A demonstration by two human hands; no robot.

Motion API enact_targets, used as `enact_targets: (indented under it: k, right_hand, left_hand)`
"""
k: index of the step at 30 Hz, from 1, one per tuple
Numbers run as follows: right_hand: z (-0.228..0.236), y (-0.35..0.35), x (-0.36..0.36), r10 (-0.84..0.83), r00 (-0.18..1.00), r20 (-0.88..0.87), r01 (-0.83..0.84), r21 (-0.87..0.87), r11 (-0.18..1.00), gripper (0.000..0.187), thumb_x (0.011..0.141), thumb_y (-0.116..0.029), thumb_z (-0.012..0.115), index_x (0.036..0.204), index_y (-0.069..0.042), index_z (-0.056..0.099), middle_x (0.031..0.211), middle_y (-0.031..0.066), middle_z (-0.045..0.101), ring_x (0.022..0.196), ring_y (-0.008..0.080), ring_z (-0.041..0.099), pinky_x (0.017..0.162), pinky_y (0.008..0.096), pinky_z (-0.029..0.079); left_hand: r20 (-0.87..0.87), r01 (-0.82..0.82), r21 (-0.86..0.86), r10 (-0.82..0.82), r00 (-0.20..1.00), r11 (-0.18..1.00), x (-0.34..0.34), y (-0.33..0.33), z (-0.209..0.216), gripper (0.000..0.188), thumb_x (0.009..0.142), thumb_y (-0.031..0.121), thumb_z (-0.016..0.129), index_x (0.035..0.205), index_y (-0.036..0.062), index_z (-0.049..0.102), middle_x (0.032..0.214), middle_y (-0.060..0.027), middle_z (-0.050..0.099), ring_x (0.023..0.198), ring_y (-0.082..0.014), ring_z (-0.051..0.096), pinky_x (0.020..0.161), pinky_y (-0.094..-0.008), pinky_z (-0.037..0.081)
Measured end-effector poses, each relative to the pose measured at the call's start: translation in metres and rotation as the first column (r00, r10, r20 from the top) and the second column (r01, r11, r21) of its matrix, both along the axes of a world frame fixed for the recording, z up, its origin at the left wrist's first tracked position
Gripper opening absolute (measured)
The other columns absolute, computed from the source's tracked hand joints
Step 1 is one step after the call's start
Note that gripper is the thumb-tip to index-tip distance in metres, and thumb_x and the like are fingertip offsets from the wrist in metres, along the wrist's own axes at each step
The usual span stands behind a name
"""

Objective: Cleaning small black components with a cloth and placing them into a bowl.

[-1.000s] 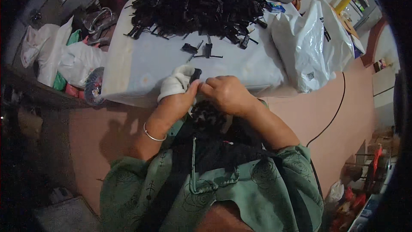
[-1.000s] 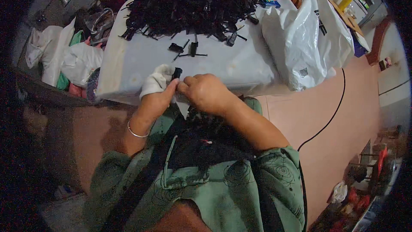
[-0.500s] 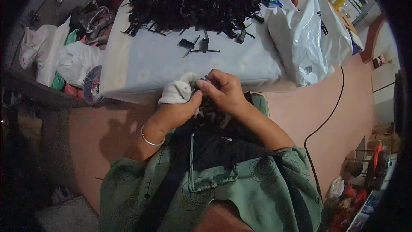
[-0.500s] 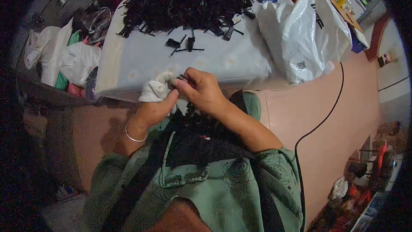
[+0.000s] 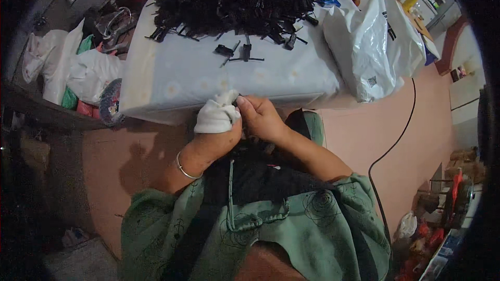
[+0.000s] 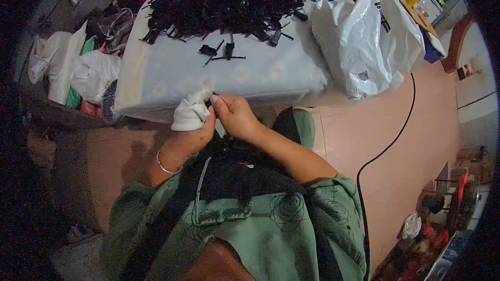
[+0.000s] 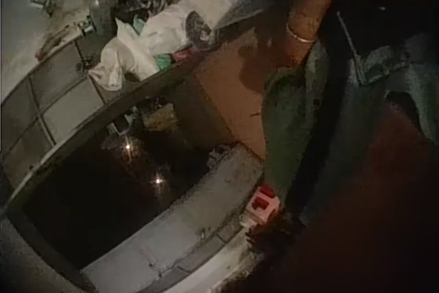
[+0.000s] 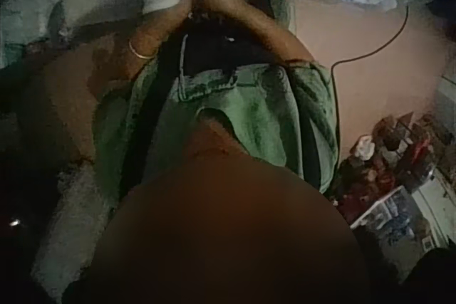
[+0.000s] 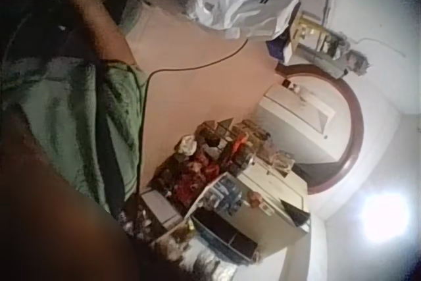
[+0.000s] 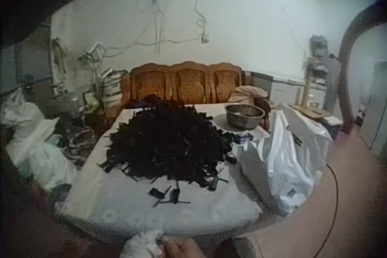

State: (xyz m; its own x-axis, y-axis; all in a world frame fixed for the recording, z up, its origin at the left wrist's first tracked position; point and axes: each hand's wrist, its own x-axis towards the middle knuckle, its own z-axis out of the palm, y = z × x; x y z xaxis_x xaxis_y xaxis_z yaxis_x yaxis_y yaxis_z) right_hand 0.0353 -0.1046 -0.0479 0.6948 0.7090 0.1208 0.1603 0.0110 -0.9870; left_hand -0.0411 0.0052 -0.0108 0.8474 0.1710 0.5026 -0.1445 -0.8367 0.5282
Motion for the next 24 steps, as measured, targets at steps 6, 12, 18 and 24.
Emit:
enact_targets:
  k: [6,12,18,24]
  right_hand:
    - [0.029,-0.016,0.006,0.193,0.912,-0.362,-0.173,0.086,0.981,0.028,0.092,-0.026,0.045,0.085,-0.001,0.056,0.065,-0.0036,0.049,0.062,0.0048,0.042,0.057,0.0227,0.039]
    - [0.024,-0.029,0.014,0.229,0.971,-0.061,-0.235,-0.128,0.963,0.016,0.083,-0.010,0.058,0.094,0.001,0.057,0.071,0.0030,0.054,0.068,0.0086,0.049,0.061,0.0261,0.043]
    - [0.027,-0.031,0.020,0.115,0.899,0.423,-0.163,0.079,0.983,0.015,0.082,-0.013,0.059,0.089,0.001,0.060,0.064,0.0034,0.055,0.058,0.0066,0.048,0.053,0.0249,0.041]
    - [0.034,-0.022,0.008,0.087,0.995,-0.052,-0.086,0.009,0.996,0.016,0.085,-0.012,0.057,0.076,0.000,0.053,0.068,-0.0018,0.049,0.064,0.0045,0.042,0.056,0.0211,0.037]
  left_hand:
    - [0.037,0.148,-0.632,-0.162,0.986,0.760,0.001,0.001,-0.011,0.017,0.077,0.006,0.058,0.093,-0.0002,0.054,0.077,-0.0104,0.056,0.073,-0.0189,0.055,0.067,-0.0304,0.045]
    - [-0.050,0.066,-0.877,-0.226,0.973,0.477,-0.001,0.013,0.004,0.022,0.087,0.009,0.051,0.107,0.0011,0.045,0.082,-0.0025,0.055,0.063,-0.0077,0.049,0.052,-0.0215,0.041]
    - [-0.092,0.043,-0.829,-0.212,0.973,0.557,-0.007,0.004,0.003,0.027,0.089,0.009,0.046,0.114,0.0022,0.042,0.079,-0.0024,0.054,0.055,-0.0057,0.046,0.046,-0.0194,0.038]
    - [-0.145,0.112,-0.758,-0.334,0.931,0.642,-0.012,0.001,0.010,0.031,0.087,0.008,0.046,0.116,0.0022,0.040,0.072,-0.0011,0.049,0.054,-0.0067,0.044,0.049,-0.0194,0.037]
